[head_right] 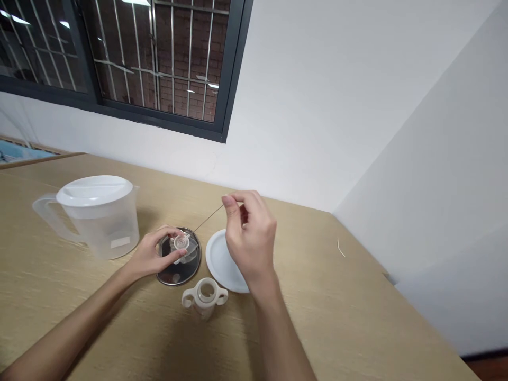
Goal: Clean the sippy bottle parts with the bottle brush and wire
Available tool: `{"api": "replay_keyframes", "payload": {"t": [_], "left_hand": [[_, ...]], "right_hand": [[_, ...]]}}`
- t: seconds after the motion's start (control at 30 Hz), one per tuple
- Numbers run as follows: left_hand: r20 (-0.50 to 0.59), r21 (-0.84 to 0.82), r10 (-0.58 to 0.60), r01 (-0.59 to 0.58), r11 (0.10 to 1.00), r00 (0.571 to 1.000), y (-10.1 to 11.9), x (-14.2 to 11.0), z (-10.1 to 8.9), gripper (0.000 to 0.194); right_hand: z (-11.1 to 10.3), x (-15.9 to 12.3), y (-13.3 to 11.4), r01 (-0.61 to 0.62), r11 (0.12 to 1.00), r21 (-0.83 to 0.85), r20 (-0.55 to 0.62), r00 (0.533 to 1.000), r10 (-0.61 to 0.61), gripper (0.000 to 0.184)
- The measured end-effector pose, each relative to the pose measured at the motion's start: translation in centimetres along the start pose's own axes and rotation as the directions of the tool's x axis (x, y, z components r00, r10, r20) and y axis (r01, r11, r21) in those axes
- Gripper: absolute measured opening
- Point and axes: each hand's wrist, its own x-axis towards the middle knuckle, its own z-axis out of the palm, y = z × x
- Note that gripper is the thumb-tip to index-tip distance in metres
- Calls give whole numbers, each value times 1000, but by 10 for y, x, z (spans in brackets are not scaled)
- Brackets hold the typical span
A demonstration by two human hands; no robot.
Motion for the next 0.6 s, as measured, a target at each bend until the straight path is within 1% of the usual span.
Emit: {"api": "replay_keyframes", "payload": {"t": [0.1,0.23,0.4,0.6], "left_hand": [[-33,-12,-8,7,1000,999,1,0,0,33],[-63,-16,17,-18,1000,998,3,-1,-1,33],[-51,0,28,-28,1000,998,4,-1,-1,32],[-30,-20,21,-22,1000,999,5,-1,-1,32]], "right_hand": [[-4,1,0,-13,1000,0,-10,1000,13,15],[1,-2,0,-6,999,34,16,1000,6,15],[4,-3,0,-8,999,39,20,1000,7,15],[6,-3,0,1,999,32,34,999,-2,15]]}}
